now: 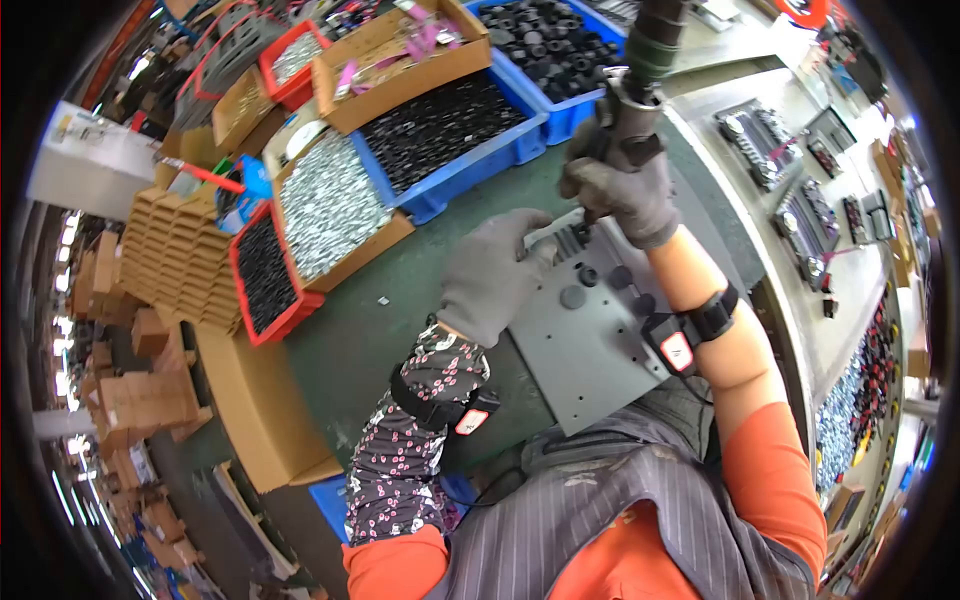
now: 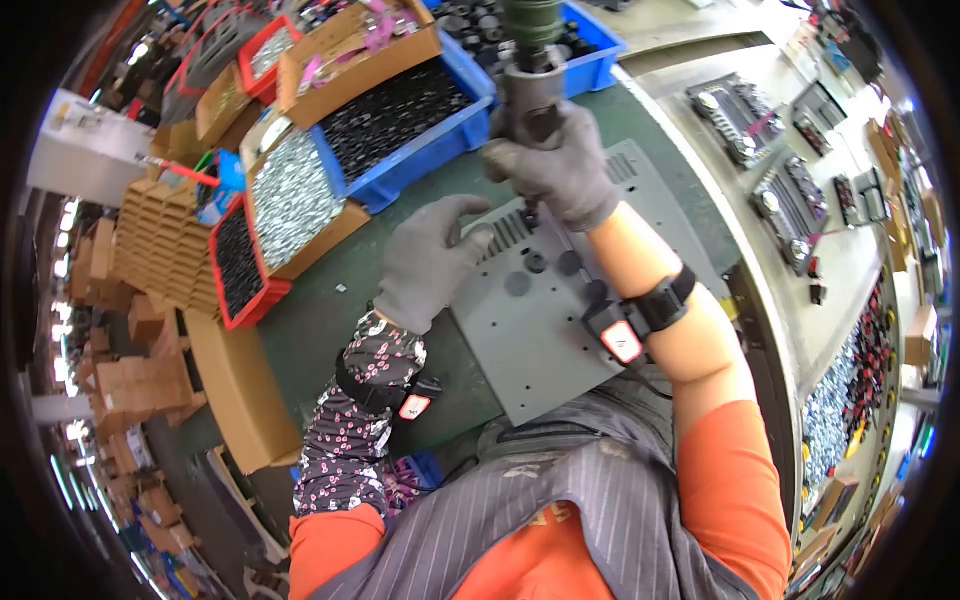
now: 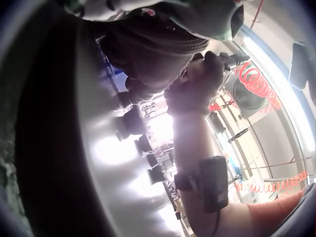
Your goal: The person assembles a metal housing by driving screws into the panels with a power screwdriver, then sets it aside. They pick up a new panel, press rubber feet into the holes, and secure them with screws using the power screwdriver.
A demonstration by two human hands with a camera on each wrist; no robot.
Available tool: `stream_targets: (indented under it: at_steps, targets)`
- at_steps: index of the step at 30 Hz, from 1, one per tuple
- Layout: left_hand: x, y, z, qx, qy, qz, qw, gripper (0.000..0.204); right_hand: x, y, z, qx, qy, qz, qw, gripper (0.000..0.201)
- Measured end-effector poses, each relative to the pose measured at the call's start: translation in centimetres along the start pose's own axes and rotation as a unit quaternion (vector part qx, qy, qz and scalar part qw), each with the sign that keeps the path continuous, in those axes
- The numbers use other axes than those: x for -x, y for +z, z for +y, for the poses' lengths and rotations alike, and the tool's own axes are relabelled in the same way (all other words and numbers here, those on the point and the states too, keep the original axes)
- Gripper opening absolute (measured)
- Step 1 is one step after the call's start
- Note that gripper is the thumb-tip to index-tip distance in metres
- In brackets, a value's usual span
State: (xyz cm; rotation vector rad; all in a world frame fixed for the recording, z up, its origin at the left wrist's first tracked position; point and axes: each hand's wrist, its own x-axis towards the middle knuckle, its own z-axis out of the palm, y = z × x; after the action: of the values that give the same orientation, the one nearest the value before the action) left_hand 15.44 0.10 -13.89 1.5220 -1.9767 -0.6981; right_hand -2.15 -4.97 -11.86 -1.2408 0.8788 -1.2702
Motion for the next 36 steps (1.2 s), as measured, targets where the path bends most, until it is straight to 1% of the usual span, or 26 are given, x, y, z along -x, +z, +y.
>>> stream_targets:
  at_steps: [1, 3, 4, 5, 6, 8, 9, 11, 12, 13, 15, 17, 19, 20, 22, 23, 24, 25, 26, 27, 29, 30, 31, 32, 35, 36]
  targets:
    - [1.1, -1.5, -0.2, -0.003, -0.047, 0.001, 0.999, 0.028, 0.0, 0.1, -0.2, 0.017, 0.007, -0.003, 1.0, 0.023]
    - [3.3, -4.0, -2.1, -0.004, -0.058, 0.027, 0.998, 0.026, -0.2, 0.1, 0.7, -0.033, -0.046, 0.004, 0.998, 0.015]
    - [4.5, -4.8, -3.8, -0.027, -0.064, 0.069, 0.995, 0.027, -0.4, 0.2, 1.0, -0.03, -0.075, -0.001, 0.997, 0.015]
    - [5.7, -5.4, -5.5, -0.048, -0.068, 0.109, 0.991, 0.027, -0.6, -0.2, 0.9, -0.016, -0.059, -0.015, 0.998, 0.02]
    - [7.0, -6.1, -7.2, -0.052, -0.07, 0.11, 0.99, 0.027, -0.6, 0.0, 0.7, -0.027, -0.06, -0.018, 0.998, 0.024]
    - [8.9, -6.7, -10.7, -0.035, -0.116, 0.181, 0.976, 0.029, -0.6, -0.1, 0.2, -0.036, -0.063, -0.02, 0.997, 0.028]
    - [9.3, -6.6, -12.1, -0.034, -0.117, 0.182, 0.976, 0.029, -0.4, -0.3, 0.1, -0.029, -0.071, -0.021, 0.997, 0.032]
    - [10.1, -6.2, -13.9, -0.025, -0.19, 0.176, 0.966, 0.029, -0.2, -0.5, -0.8, -0.003, -0.098, -0.031, 0.995, 0.038]
    - [9.5, -6.8, -10.8, -0.136, -0.243, 0.131, 0.951, 0.028, -0.1, -0.6, -0.9, -0.046, -0.123, -0.027, 0.991, 0.036]
    - [9.3, -6.7, -11.2, -0.134, -0.246, 0.13, 0.951, 0.028, 0.0, -0.6, -1.1, -0.089, -0.147, -0.022, 0.985, 0.034]
    - [8.8, -6.3, -11.9, -0.07, -0.252, 0.133, 0.956, 0.03, 0.7, -0.6, -2.1, -0.094, -0.166, -0.02, 0.981, 0.035]
    - [8.2, -6.2, -11.5, -0.09, -0.221, 0.128, 0.963, 0.026, 2.0, -0.5, -3.6, -0.15, -0.169, -0.047, 0.973, 0.036]
    - [7.5, -6.4, -10.2, -0.203, -0.25, 0.088, 0.943, 0.02, 3.6, -0.4, -4.6, -0.165, -0.17, -0.035, 0.971, 0.038]
    - [7.3, -6.3, -10.3, -0.197, -0.24, 0.081, 0.947, 0.02, 4.2, -0.7, -4.7, -0.191, -0.173, -0.047, 0.965, 0.039]
    - [7.2, -6.2, -10.5, -0.177, -0.172, 0.087, 0.965, 0.016, 5.7, -1.1, -5.1, -0.22, -0.176, -0.053, 0.958, 0.04]
    - [7.2, -5.9, -10.3, -0.176, -0.165, 0.082, 0.967, 0.016, 6.2, -1.3, -5.0, -0.255, -0.191, -0.067, 0.946, 0.04]
    - [7.3, -5.8, -9.9, 0.23, -0.23, 0.034, 0.945, 0.017, 6.7, -1.5, -5.1, -0.26, -0.19, -0.056, 0.945, 0.04]
    - [7.3, -5.6, -9.5, 0.594, -0.262, -0.021, 0.76, 0.02, 7.4, -1.6, -5.2, -0.266, -0.189, -0.045, 0.944, 0.04]
    - [7.2, -4.5, -8.6, 0.696, -0.246, -0.077, 0.671, 0.021, 7.8, -1.7, -5.3, -0.264, -0.19, -0.04, 0.945, 0.04]
    - [7.0, -3.0, -6.4, 0.782, -0.225, -0.131, 0.567, 0.024, 8.3, -1.8, -5.5, -0.281, -0.186, -0.043, 0.941, 0.04]
    - [6.9, -1.1, -1.3, 0.706, -0.261, -0.133, 0.645, 0.023, 9.1, -1.7, -6.0, -0.295, -0.185, -0.044, 0.936, 0.04]
    - [6.9, 0.2, -0.4, 0.706, -0.26, -0.136, 0.645, 0.023, 9.4, -1.5, -6.1, -0.252, -0.183, -0.018, 0.95, 0.041]
    - [6.7, 1.4, 0.2, 0.73, -0.261, -0.16, 0.611, 0.023, 9.7, -1.3, -6.3, -0.208, -0.18, 0.009, 0.961, 0.044]
    - [6.7, 2.3, 0.7, 0.753, -0.263, -0.183, 0.575, 0.023, 9.9, -1.2, -6.6, -0.213, -0.175, 0.01, 0.961, 0.044]
    - [6.7, 4.0, 1.6, 0.758, -0.249, -0.23, 0.557, 0.024, 10.3, -1.3, -6.8, -0.221, -0.188, 0.029, 0.957, 0.043]
    - [6.7, 4.1, 2.2, 0.741, -0.242, -0.23, 0.583, 0.027, 10.5, -1.6, -6.7, -0.23, -0.176, 0.034, 0.957, 0.044]
